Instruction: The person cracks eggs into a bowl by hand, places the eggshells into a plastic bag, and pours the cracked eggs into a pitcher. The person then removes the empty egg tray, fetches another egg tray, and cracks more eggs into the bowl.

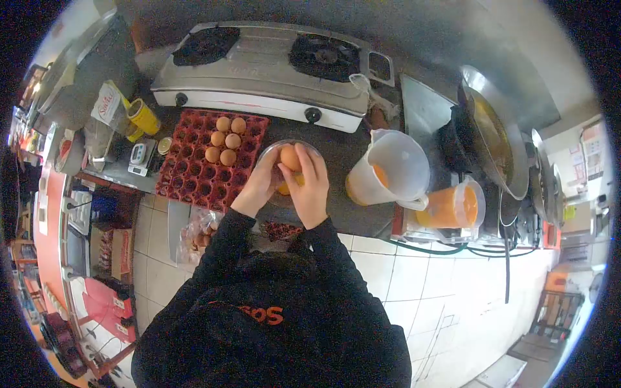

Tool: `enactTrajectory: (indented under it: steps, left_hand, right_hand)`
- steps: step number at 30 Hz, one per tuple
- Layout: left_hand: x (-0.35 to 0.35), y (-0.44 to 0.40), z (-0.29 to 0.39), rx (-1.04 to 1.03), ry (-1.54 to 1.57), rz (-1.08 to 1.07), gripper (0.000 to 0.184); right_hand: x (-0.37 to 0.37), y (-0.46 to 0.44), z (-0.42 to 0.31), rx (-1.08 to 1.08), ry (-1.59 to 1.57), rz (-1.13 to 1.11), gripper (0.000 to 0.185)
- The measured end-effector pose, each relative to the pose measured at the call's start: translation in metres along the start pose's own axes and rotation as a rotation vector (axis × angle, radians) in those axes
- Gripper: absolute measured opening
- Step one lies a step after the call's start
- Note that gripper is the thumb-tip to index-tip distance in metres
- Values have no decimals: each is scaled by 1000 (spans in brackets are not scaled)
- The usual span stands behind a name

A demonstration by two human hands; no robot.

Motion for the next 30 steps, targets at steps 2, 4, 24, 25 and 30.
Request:
enactTrajectory:
  steps: [2,4,24,25,30]
  left_hand:
    - [-2,-1,2,-17,-3,25,38]
    - [2,2,1,-24,-55,12,37]
    - [16,-3,10,-120,-409,32,34]
    - [12,-1,19,-233,-497,-16,36]
    - [-4,19,46,-518,-862,-79,43]
  right_hand:
    - [16,-4,2,-24,-3,78,49]
    - [35,-7,-2,-63,3,162,48]
    - [-33,19,84,-499,-338,-475,41]
    - [-30,18,84,-485,-304,-471,41]
    - [-23,15,89,-435,-209,-441,37]
Point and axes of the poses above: each hand's wrist, its own y-axis away from the middle knuckle, its own x-axis out of the back of the hand, z = x × y, the point moved 10 cm from there along -y, towards the middle knuckle, and after that the axes turned 11 degrees about z, right-handed, at the moved point
